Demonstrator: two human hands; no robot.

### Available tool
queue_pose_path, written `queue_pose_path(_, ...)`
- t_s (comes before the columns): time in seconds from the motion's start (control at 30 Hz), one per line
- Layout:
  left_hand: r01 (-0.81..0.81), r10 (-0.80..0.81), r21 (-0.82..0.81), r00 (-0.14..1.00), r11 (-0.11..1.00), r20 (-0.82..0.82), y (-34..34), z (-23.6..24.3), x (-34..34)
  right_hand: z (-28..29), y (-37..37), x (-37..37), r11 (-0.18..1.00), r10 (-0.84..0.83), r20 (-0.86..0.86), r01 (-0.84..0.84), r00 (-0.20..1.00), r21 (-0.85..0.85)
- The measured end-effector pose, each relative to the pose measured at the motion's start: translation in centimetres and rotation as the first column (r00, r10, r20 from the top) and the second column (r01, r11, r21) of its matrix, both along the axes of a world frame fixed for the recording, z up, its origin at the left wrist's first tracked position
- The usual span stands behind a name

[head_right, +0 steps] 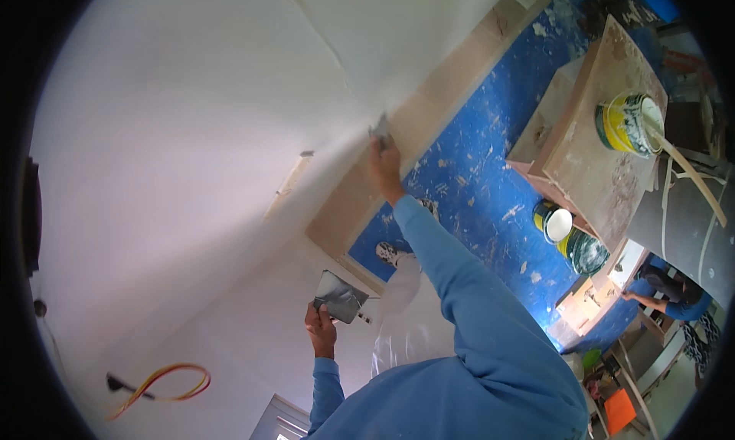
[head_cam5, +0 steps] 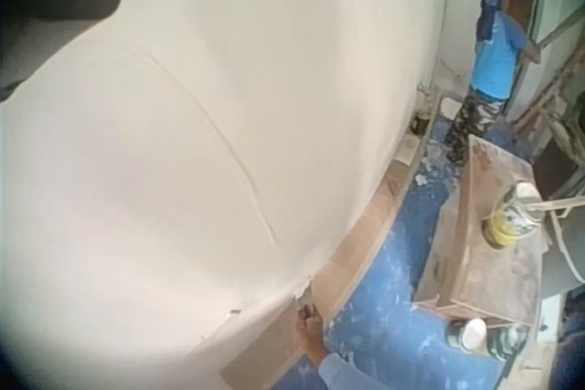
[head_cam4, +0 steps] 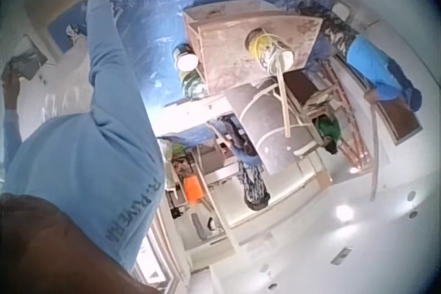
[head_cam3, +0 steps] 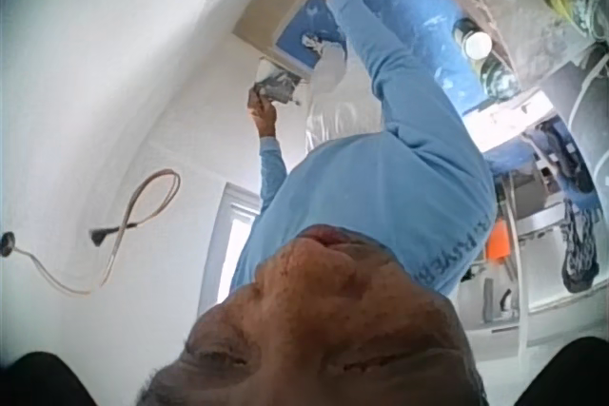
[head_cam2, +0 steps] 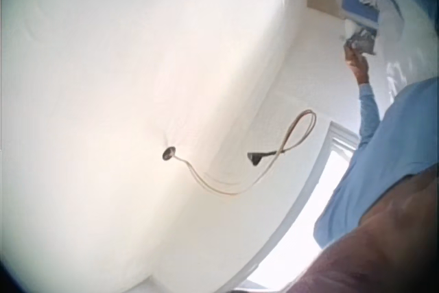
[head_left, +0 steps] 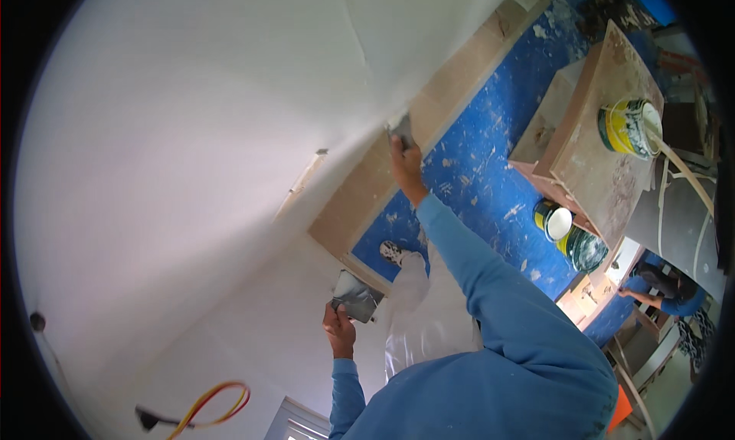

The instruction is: The person applies plaster to a ceiling using two spatulas, taking plaster from a bucket and smoothing it over cracks and holes.

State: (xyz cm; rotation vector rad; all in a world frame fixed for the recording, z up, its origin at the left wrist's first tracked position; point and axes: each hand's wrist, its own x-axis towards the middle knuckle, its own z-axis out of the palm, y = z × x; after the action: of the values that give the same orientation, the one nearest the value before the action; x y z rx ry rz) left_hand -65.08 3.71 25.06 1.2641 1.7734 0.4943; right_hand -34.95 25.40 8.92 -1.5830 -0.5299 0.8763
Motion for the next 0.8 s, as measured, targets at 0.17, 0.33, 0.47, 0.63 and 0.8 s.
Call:
queue_pose_path(0.17,-0.110,0.113,-0.113,0.993,0.987,0.021,-2.9,-2.1,-0.6,-2.5,5.3,-3.3,0.983,-0.048,0.170,0.017,0.984,0.182)
queue_pose_path(0.33,-0.044,0.042,-0.089,0.999,0.995,-0.024,-3.7,-2.2,-2.0,-4.4,10.5,-3.9,0.972,-0.195,0.321,0.139,0.927,0.189)
queue_pose_path(0.47,-0.148,0.151,-0.109,0.988,0.983,0.021,-3.9,-1.1,-0.9,-1.7,8.6,-9.8,0.967,0.063,0.381,-0.151,0.922,0.206)
queue_pose_path(0.63,-0.177,0.186,-0.104,0.979,0.979,0.089,-3.2,-1.2,0.8,-4.6,2.9,-6.8,0.978,0.199,-0.032,-0.196,0.980,0.077)
queue_pose_path(0.8,-0.203,0.218,-0.129,0.969,0.971,0.115,-4.0,-1.1,1.4,-8.0,7.5,2.6,0.988,-0.141,-0.677,0.057,0.722,-0.145)
